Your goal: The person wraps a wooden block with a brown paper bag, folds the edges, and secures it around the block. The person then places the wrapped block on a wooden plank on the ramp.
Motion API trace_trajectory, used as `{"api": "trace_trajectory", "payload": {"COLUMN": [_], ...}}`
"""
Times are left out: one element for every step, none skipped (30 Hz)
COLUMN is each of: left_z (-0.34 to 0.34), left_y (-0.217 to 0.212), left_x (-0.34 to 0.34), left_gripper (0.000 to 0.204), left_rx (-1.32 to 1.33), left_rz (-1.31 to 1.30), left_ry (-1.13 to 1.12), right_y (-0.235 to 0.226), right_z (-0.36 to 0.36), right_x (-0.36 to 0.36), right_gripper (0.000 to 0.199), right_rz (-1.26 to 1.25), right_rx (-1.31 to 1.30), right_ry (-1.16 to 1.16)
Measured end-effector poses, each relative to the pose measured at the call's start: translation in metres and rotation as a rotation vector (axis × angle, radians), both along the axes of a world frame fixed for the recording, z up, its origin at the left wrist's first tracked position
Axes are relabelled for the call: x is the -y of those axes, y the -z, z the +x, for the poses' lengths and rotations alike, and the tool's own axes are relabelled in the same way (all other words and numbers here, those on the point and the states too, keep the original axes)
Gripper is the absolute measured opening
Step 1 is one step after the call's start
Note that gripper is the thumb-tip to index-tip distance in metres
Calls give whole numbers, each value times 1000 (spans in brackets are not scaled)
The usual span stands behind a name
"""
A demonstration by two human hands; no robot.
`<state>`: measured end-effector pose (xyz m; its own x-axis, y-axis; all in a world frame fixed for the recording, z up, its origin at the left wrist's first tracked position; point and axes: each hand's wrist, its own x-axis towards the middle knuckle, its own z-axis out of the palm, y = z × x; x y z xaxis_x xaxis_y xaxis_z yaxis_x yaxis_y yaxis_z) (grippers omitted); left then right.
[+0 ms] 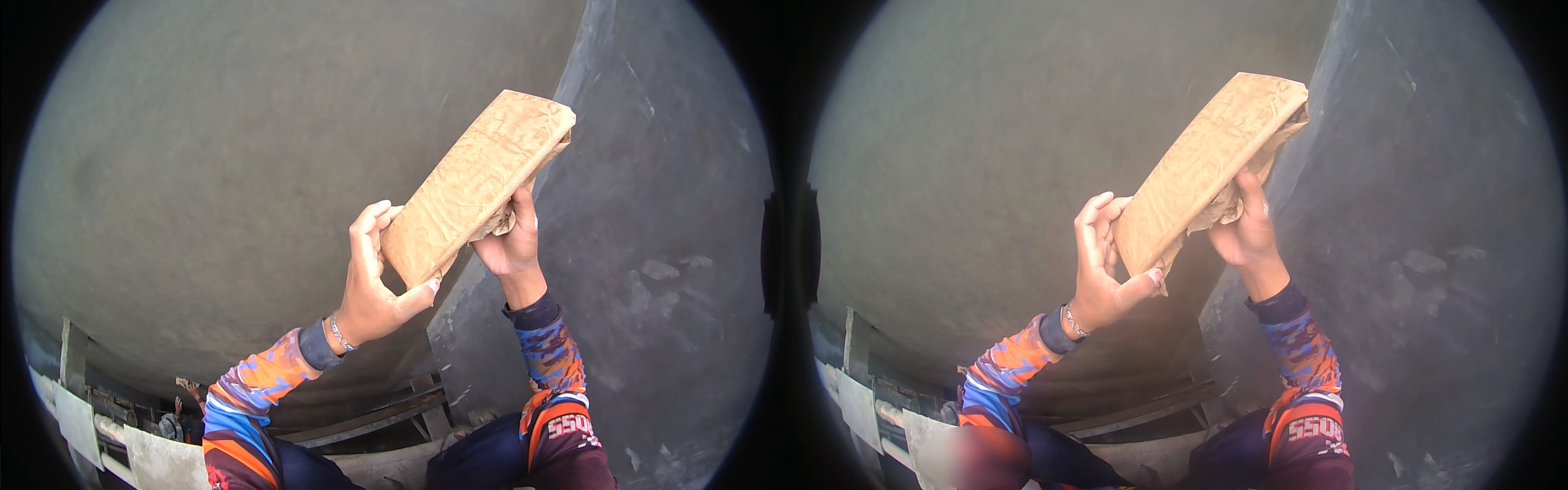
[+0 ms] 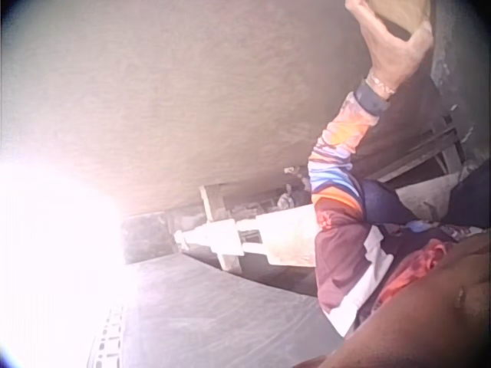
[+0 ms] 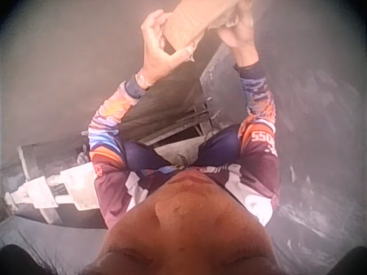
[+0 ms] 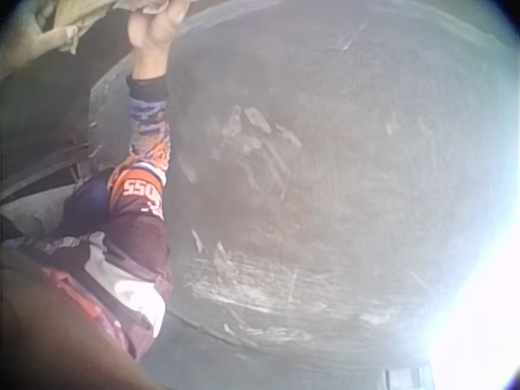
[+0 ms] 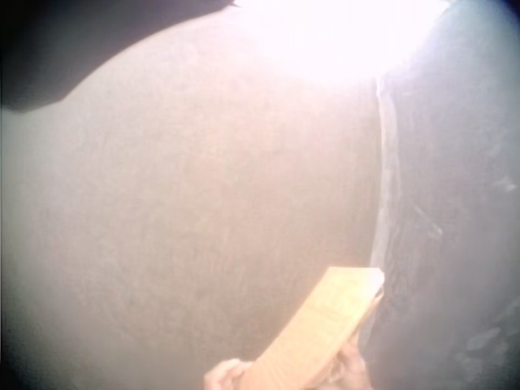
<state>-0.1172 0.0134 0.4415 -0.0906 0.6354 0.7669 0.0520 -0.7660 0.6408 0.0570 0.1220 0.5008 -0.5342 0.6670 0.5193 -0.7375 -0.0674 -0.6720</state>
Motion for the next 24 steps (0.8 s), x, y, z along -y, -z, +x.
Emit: {"api": "trace_trajectory", "payload": {"left_z": [3,6,8,9,8,6,4,3,3,3,5,7,9,13,15,17,18,15,17,7,8,3,4,2], "left_y": [1,0,0,-2,-3,-5,-7,-7,-7,-6,-5,-4,0,0,2,1,1,0,-1,-4,-5,-6,-7,-7], "left_x": [-1,4,4,5,7,7,8,9,10,10,10,10,12,10,9,7,6,5,4,5,4,6,5,7], "left_gripper": [102,101,99,98,96,94,92,91,89,88,83,78,73,67,62,56,51,48,45,42,41,41,40,40], "left_rx": [11,55,102,128,75,-1,-59,-142,-210,-281,-321,-329,-342,-341,-341,-324,-318,-304,-299,-251,-291,-293,-294,-278], "left_rz": [-11,-37,-61,-70,-66,-51,-48,38,107,188,185,198,193,210,172,161,128,138,123,138,126,124,115,124], "left_ry": [3,3,7,18,-86,-185,-291,-373,-458,-541,-612,-629,-649,-678,-668,-663,-665,-655,-651,-657,-647,-644,-639,-629], "right_y": [1,-1,-2,-5,-8,-10,-14,-15,-18,-19,-19,-19,-17,-16,-14,-14,-13,-13,-12,-12,-11,-11,-10,-9], "right_z": [0,1,1,0,-1,-2,-3,-4,-5,-4,-3,0,2,5,8,10,12,9,12,5,6,0,0,-4], "right_x": [2,8,12,17,21,24,27,29,30,30,31,30,30,29,28,27,26,25,23,23,21,21,19,18], "right_gripper": [53,54,54,52,50,48,43,42,41,40,38,38,38,38,37,37,37,37,38,39,40,41,42,43], "right_rz": [2,-15,-45,-27,-22,15,-1,-20,-21,-21,-10,-33,-30,-18,-31,-32,-22,-14,2,68,35,33,19,27], "right_rx": [-19,-3,14,36,56,65,64,79,87,95,79,98,106,122,112,109,96,104,105,125,82,66,53,36], "right_ry": [30,99,194,222,272,302,322,365,394,422,442,455,467,445,485,495,509,502,501,468,470,439,413,405]}}
